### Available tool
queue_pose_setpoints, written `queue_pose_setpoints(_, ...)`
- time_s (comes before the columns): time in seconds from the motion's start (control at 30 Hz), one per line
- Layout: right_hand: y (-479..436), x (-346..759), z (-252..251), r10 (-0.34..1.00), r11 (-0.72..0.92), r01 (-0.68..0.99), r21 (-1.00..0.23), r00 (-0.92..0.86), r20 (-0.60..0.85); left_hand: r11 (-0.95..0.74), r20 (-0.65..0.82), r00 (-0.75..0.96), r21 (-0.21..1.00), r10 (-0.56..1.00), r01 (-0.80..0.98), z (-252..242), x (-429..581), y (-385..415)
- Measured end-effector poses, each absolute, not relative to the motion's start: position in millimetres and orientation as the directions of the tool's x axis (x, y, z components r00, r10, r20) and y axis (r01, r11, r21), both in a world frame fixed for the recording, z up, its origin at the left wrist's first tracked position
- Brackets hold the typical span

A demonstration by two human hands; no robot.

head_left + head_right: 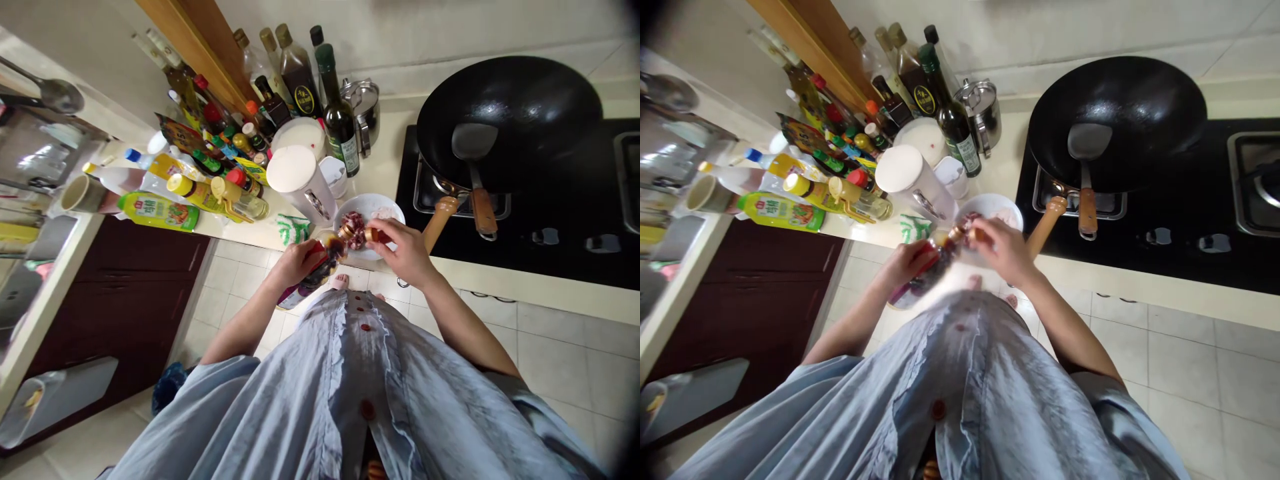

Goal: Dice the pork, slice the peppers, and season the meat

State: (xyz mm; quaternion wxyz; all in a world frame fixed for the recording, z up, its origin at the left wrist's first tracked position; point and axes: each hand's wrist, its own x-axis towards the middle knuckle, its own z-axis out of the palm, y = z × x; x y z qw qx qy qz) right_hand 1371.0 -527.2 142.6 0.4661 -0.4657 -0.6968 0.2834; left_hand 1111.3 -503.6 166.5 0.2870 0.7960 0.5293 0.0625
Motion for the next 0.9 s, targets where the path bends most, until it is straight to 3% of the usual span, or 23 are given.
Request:
queue_pose_setpoints(0.23,-509,1354,172,0.769,0.611,0.393,-0.687,-0.500,0.398,-0.299,-0.121,0.533,0.715,0.838,0.632,183,1092,-530)
queue_pose_setpoints(0.37,-513,1340,189,0.724,0.647,0.376,-0.663,-0.575,0.381,-0.244,-0.041,0.497,0.834,0.867,0.495,185,1077,-546)
queue_pose_setpoints(0.5,-513,1310,194,0.708,0.670,0.388,-0.633,-0.590,0.387,-0.287,0.049,0.440,0.821,0.897,0.493,187,1059,-560)
queue_pose_setpoints(0.67,-510,1285,200,0.777,0.592,0.410,-0.693,-0.519,0.356,-0.211,0.100,0.275,0.887,0.956,0.411,193,1027,-564)
queue_pose_setpoints(0.77,-514,1282,208,0.874,0.468,0.397,-0.789,-0.341,0.347,-0.207,0.206,0.022,0.966,0.978,0.157,200,1009,-550)
queue_pose_setpoints(0.9,-523,1276,202,0.932,0.364,0.402,-0.841,-0.158,0.328,-0.374,0.352,-0.156,0.917,0.923,-0.138,209,997,-506)
